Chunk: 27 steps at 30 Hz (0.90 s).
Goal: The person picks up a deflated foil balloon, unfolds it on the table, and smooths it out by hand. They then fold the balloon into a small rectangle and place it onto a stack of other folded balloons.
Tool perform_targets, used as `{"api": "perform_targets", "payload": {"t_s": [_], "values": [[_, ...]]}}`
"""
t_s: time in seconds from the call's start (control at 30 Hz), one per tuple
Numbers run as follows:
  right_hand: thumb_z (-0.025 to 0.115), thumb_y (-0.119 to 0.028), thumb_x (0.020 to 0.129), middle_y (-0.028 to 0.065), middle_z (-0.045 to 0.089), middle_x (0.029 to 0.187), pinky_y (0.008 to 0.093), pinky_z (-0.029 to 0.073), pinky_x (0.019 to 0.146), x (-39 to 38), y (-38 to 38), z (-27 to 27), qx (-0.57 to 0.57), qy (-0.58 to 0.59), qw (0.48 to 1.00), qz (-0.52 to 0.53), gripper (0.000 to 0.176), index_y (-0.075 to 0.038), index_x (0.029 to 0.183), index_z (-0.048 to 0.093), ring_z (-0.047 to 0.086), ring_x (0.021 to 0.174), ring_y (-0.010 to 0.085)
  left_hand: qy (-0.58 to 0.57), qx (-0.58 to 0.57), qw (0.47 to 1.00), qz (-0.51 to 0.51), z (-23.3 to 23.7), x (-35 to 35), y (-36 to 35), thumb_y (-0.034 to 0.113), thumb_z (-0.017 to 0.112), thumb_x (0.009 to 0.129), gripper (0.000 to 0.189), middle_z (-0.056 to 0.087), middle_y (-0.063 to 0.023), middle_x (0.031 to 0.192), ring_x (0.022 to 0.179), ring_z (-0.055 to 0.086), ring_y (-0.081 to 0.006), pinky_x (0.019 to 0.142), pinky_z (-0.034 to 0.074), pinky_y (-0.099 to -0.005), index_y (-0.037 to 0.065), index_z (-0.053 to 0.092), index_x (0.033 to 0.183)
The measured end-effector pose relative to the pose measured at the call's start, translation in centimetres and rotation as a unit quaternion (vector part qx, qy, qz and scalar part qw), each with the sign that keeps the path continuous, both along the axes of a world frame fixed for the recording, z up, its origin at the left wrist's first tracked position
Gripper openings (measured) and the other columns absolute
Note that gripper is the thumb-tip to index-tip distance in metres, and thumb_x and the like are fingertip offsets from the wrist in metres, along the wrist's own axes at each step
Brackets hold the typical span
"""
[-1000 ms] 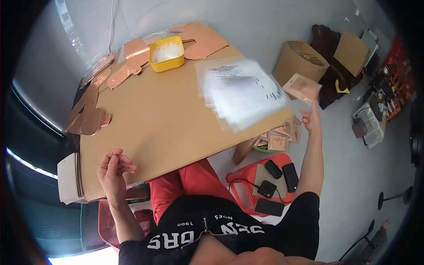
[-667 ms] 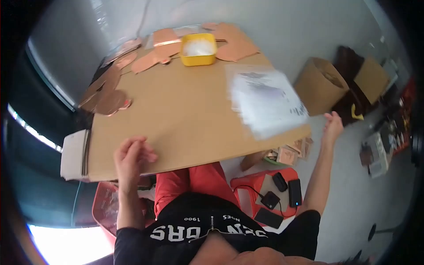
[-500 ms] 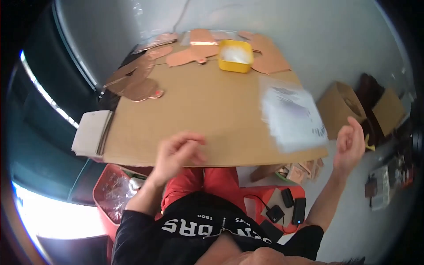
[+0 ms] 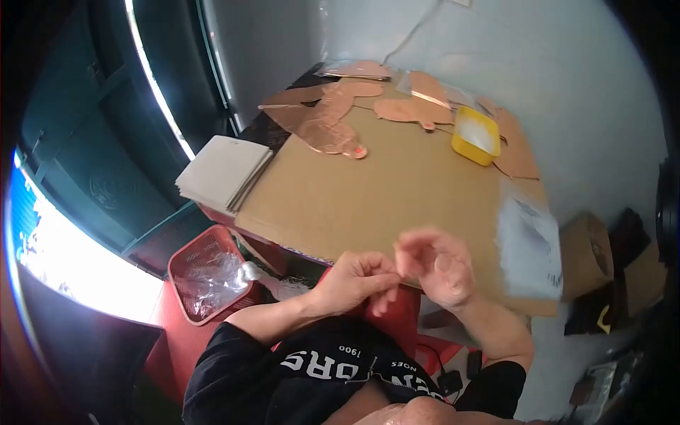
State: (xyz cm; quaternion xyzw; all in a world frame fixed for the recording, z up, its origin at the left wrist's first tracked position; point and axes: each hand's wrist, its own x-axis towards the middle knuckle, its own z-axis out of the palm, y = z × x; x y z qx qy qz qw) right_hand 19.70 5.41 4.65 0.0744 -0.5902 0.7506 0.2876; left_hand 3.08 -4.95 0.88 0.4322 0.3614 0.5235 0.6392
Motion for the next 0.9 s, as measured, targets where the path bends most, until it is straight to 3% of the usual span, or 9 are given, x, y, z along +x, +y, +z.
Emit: {"api": "perform_targets", "payload": {"t_s": [0.13, 0.27, 0.43, 0.53, 0.6, 0.7, 0.77, 0.8, 0.9], "values": [[0.046, -0.034, 0.099, 0.0125, 0.054, 0.131, 0.033, 0.039, 0.098, -4.6, 4.1, -0.8, 0.204, -0.004, 0.975, -0.087, 0.05, 0.007, 0.127, 0.054, 0.05, 0.111, 0.0189, 0.044, -0.04, 0.993, 0.101, -0.9, -6.6, -3.2, 0.011, 0.06, 0.097, 0.016, 0.07, -0.0102, 0.078, 0.056, 0.064, -0.0122, 0.048, 0.051, -0.0233, -0.003, 0.066, 0.103], [0.045, -0.024, 0.1, 0.009, 0.058, 0.119, 0.0284, 0.043, 0.087, -4.9, 8.1, -2.6, 0.244, -0.141, 0.931, -0.231, 0.037, 0.005, 0.116, 0.061, 0.053, 0.097, 0.0148, 0.092, -0.057, 0.944, 0.31, -2.2, -14.9, -8.1, 0.014, 0.063, 0.092, 0.02, 0.07, -0.0106, 0.076, 0.05, 0.06, -0.0111, 0.042, 0.044, -0.0222, -0.005, 0.069, 0.093], [0.048, -0.017, 0.1, 0.0051, 0.062, 0.103, 0.0249, 0.045, 0.076, -5.0, 10.2, -5.6, 0.194, -0.224, 0.916, -0.269, 0.028, 0.005, 0.105, 0.064, 0.053, 0.079, 0.01, 0.099, -0.097, 0.838, 0.527, -8.7, -25.1, -12.8, 0.016, 0.065, 0.091, 0.019, 0.062, -0.004, 0.059, 0.041, 0.048, -0.0064, 0.036, 0.03, -0.0195, -0.001, 0.072, 0.085], [0.048, -0.016, 0.1, 0.0069, 0.064, 0.1, 0.0261, 0.045, 0.077, -5.2, 9.7, -5.5, 0.227, -0.207, 0.913, -0.27, 0.027, 0.005, 0.101, 0.065, 0.055, 0.082, 0.0126, 0.164, -0.219, 0.783, 0.559, -13.4, -31.5, -15.3, 0.02, 0.068, 0.087, 0.019, 0.063, -0.0041, 0.064, 0.043, 0.05, -0.0067, 0.037, 0.032, -0.0223, 0.002, 0.074, 0.088], [0.048, -0.015, 0.099, 0.0084, 0.065, 0.1, 0.0271, 0.047, 0.078, -5.2, 9.6, -5.7, 0.252, -0.214, 0.906, -0.265, 0.027, 0.006, 0.099, 0.065, 0.058, 0.087, 0.0146, 0.203, -0.322, 0.737, 0.559, -19.2, -37.9, -17.9, 0.02, 0.068, 0.084, 0.02, 0.069, -0.012, 0.074, 0.051, 0.063, -0.0192, 0.041, 0.044, -0.0324, 0.001, 0.073, 0.087], [0.05, -0.013, 0.098, 0.0105, 0.066, 0.098, 0.0286, 0.048, 0.08, -5.1, 9.5, -6.1, 0.26, -0.221, 0.903, -0.261, 0.026, 0.007, 0.096, 0.066, 0.061, 0.091, 0.0174, 0.655, -0.437, 0.464, 0.406, -23.8, -44.5, -20.6, 0.017, 0.066, 0.084, 0.02, 0.071, -0.0207, 0.085, 0.067, 0.071, -0.0338, 0.054, 0.054, -0.0427, 0.0, 0.074, 0.09], [0.05, -0.012, 0.098, 0.0112, 0.067, 0.097, 0.0291, 0.048, 0.081, -5.0, 9.5, -6.0, 0.261, -0.224, 0.902, -0.261, 0.024, 0.007, 0.095, 0.066, 0.062, 0.092, 0.0184, 0.724, -0.341, 0.405, 0.442, -21.2, -43.7, -19.8, 0.014, 0.064, 0.083, 0.026, 0.07, -0.0256, 0.092, 0.079, 0.071, -0.0415, 0.067, 0.057, -0.0471, -0.001, 0.072, 0.103], [0.051, -0.011, 0.098, 0.0113, 0.067, 0.097, 0.0291, 0.048, 0.081, -5.0, 9.4, -5.9, 0.261, -0.225, 0.902, -0.261, 0.024, 0.007, 0.095, 0.066, 0.062, 0.091, 0.0185, 0.684, -0.391, 0.498, 0.361, -21.2, -47.7, -19.5, 0.019, 0.065, 0.086, 0.033, 0.071, -0.0239, 0.094, 0.069, 0.072, -0.0359, 0.057, 0.056, -0.0426, -0.001, 0.068, 0.112], [0.051, -0.01, 0.097, 0.0114, 0.068, 0.096, 0.0291, 0.049, 0.081, -5.0, 9.3, -5.9, 0.262, -0.222, 0.902, -0.261, 0.022, 0.006, 0.094, 0.066, 0.063, 0.089, 0.0186, 0.389, -0.127, 0.749, 0.521, -18.7, -47.9, -18.8, 0.027, 0.064, 0.09, 0.039, 0.07, -0.0215, 0.105, 0.06, 0.07, -0.0255, 0.045, 0.051, -0.0341, 0.0, 0.064, 0.118]]}}
